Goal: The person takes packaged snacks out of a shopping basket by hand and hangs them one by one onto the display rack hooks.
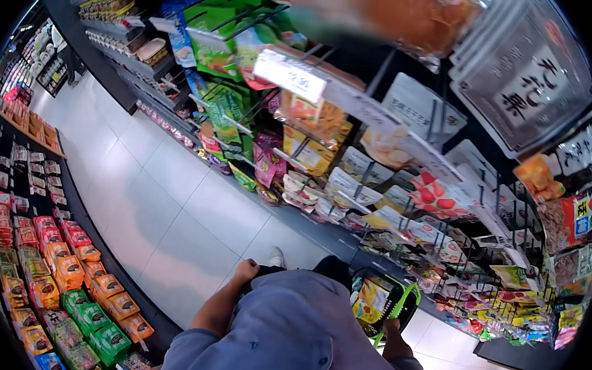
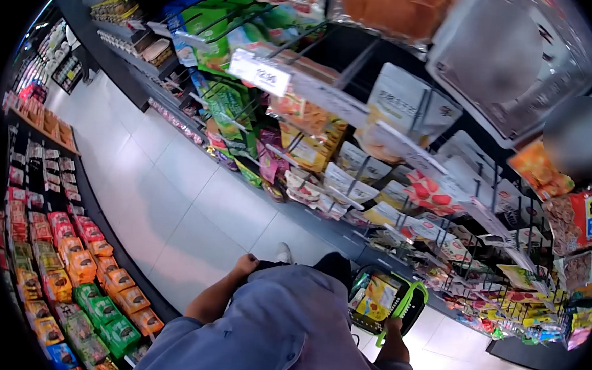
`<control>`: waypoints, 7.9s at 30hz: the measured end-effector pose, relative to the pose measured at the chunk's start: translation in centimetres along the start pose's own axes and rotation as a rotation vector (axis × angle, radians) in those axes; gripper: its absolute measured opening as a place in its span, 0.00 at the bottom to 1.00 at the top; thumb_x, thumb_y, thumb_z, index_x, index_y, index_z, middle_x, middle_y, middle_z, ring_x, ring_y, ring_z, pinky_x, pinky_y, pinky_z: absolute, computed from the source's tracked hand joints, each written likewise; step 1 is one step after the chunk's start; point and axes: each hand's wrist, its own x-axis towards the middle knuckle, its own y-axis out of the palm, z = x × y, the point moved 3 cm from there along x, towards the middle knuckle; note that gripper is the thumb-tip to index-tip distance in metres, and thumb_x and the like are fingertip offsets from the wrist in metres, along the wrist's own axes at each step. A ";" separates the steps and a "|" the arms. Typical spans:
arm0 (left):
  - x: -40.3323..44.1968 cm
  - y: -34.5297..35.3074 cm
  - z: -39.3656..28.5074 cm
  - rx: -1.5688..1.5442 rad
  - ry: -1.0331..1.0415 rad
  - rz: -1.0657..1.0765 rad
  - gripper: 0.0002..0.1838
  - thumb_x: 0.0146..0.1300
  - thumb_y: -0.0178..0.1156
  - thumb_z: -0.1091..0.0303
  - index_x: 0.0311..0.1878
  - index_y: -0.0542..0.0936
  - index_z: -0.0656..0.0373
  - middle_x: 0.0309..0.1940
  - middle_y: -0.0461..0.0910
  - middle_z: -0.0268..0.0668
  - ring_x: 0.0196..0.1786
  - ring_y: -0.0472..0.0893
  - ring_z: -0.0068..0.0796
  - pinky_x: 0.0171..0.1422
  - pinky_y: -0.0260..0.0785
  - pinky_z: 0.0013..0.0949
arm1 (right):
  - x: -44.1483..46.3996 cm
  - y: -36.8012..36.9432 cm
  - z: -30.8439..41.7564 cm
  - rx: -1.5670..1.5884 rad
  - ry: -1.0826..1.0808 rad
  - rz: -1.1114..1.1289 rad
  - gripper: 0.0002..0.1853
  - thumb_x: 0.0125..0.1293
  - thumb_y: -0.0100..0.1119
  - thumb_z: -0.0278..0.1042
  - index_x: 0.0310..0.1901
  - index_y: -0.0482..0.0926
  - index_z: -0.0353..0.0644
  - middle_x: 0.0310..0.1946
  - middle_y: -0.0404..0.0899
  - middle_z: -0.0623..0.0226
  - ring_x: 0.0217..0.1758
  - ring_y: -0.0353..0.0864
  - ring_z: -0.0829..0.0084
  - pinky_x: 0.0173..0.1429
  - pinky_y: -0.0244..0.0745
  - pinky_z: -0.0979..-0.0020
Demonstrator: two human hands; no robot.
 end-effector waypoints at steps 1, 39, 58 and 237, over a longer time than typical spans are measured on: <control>0.3 -0.5 1.0 -0.023 0.007 0.000 0.19 0.58 0.61 0.56 0.44 0.83 0.61 0.42 0.84 0.51 0.49 0.83 0.49 0.55 0.74 0.43 | -2.8 -0.1 1.8 0.011 0.003 0.007 0.19 0.56 0.66 0.45 0.41 0.83 0.36 0.36 0.86 0.55 0.39 0.87 0.59 0.43 0.82 0.62; 11.8 -32.0 16.6 -0.409 -0.131 -0.139 0.14 0.59 0.59 0.60 0.37 0.83 0.63 0.29 0.84 0.46 0.31 0.85 0.38 0.42 0.77 0.38 | -28.9 25.2 36.2 -0.032 -0.119 0.383 0.21 0.63 0.61 0.49 0.54 0.77 0.48 0.41 0.83 0.58 0.36 0.85 0.55 0.36 0.84 0.52; 17.2 -52.0 32.4 -0.089 0.041 0.004 0.13 0.60 0.61 0.60 0.41 0.84 0.60 0.37 0.86 0.45 0.43 0.85 0.41 0.51 0.75 0.38 | -51.5 30.6 52.1 -0.191 -0.339 -0.045 0.24 0.62 0.63 0.50 0.40 0.81 0.30 0.29 0.85 0.52 0.24 0.86 0.61 0.32 0.83 0.63; 5.4 -57.9 3.0 -0.879 0.380 0.316 0.19 0.61 0.65 0.76 0.56 0.78 0.68 0.51 0.82 0.38 0.50 0.79 0.24 0.59 0.71 0.31 | -78.6 27.6 70.3 0.875 -0.646 1.297 0.21 0.69 0.61 0.36 0.55 0.74 0.26 0.50 0.82 0.58 0.47 0.83 0.71 0.55 0.78 0.71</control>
